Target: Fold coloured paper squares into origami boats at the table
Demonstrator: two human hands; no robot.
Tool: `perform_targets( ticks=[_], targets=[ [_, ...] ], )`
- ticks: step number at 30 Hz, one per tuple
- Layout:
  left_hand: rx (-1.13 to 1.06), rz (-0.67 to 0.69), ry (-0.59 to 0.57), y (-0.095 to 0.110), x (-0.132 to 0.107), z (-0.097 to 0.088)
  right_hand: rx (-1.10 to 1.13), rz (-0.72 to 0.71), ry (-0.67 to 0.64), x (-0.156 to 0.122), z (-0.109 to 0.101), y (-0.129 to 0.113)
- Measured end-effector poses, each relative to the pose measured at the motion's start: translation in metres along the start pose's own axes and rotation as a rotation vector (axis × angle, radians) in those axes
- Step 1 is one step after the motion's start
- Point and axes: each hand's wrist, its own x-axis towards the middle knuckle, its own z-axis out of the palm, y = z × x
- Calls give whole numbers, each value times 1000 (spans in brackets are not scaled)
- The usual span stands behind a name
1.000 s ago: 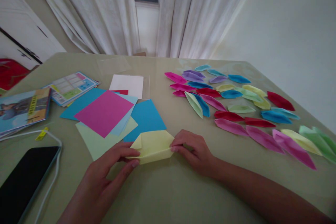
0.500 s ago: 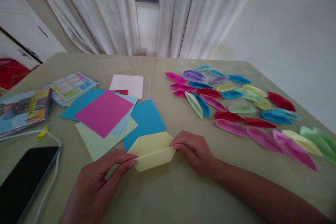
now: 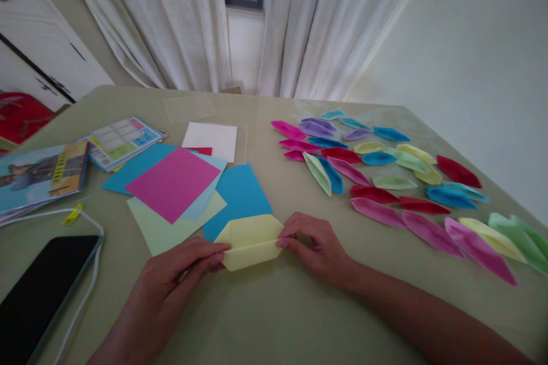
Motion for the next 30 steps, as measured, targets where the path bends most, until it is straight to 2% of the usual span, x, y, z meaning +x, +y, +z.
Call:
perform_targets(
  ticks=[2, 7, 15, 19, 25, 30],
  targets=[
    [-13, -28, 16, -2, -1, 0, 4, 13, -2, 0, -1, 0],
    [-90, -199, 57, 4, -4, 1, 16, 27, -10, -1, -1, -2],
    [-246, -283, 56, 6, -2, 10, -28, -41, 3, -2, -1, -2],
    [-294, -373, 61, 9, -2, 16, -47, -75, 3, 0, 0, -3],
    [-281, -361, -42, 8, 0, 13, -85, -179, -46, 1, 2, -5],
    [-329, -479, 24, 15, 0, 17, -97, -183, -69, 0, 2, -2]
  ],
)
